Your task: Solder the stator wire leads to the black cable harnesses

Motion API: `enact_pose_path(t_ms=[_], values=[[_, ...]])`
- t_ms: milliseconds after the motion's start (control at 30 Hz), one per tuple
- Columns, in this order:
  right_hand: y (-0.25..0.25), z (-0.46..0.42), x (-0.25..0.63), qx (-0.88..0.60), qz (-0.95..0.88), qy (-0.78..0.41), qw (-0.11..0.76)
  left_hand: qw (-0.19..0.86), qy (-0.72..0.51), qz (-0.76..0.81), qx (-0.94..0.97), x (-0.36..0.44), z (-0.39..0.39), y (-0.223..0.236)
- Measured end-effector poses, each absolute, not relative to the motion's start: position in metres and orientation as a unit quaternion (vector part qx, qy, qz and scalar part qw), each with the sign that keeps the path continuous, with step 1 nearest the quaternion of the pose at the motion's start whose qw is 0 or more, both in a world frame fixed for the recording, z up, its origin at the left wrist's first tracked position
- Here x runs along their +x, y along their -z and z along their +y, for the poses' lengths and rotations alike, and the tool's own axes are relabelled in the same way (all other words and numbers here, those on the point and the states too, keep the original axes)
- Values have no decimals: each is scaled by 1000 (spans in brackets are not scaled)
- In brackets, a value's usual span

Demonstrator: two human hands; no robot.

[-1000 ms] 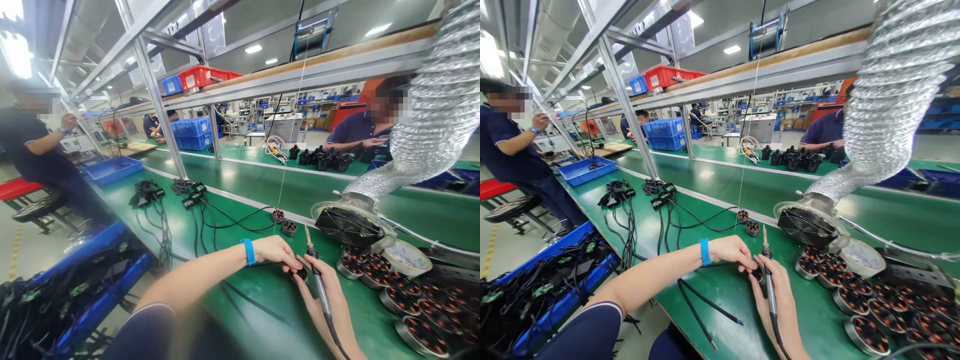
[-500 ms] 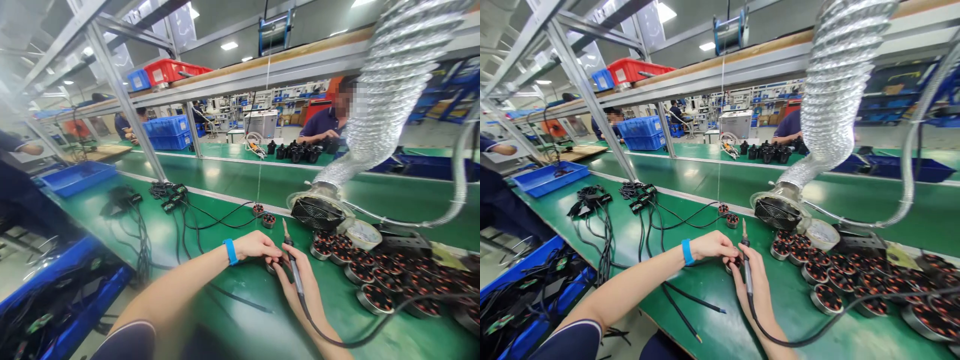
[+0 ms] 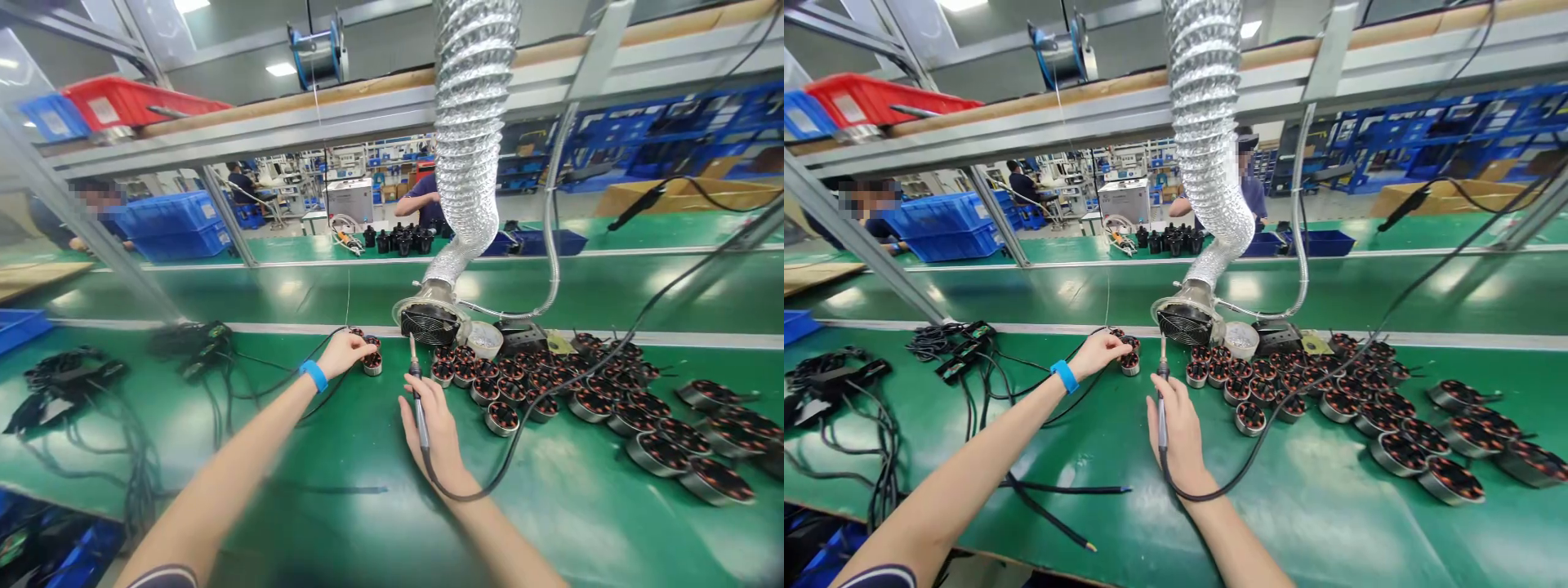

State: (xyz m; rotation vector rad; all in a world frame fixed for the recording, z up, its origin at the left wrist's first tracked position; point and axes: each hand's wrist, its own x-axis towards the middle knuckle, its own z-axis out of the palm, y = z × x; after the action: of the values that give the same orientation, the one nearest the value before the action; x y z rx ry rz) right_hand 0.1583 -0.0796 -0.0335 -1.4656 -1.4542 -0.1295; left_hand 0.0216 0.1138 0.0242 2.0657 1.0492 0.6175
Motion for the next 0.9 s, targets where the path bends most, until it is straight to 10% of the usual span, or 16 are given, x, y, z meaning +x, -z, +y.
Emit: enact_pose_path(t_ms=[167, 433, 900], values=[[31, -81, 183, -670, -640, 145, 348, 261, -265, 458, 807, -15, 74, -38], [28, -79, 200, -645, -709, 159, 237, -47, 90, 496, 862, -110, 14, -27], [48, -68, 209, -625, -725, 178, 228, -49, 66, 588, 805, -158, 69, -19]])
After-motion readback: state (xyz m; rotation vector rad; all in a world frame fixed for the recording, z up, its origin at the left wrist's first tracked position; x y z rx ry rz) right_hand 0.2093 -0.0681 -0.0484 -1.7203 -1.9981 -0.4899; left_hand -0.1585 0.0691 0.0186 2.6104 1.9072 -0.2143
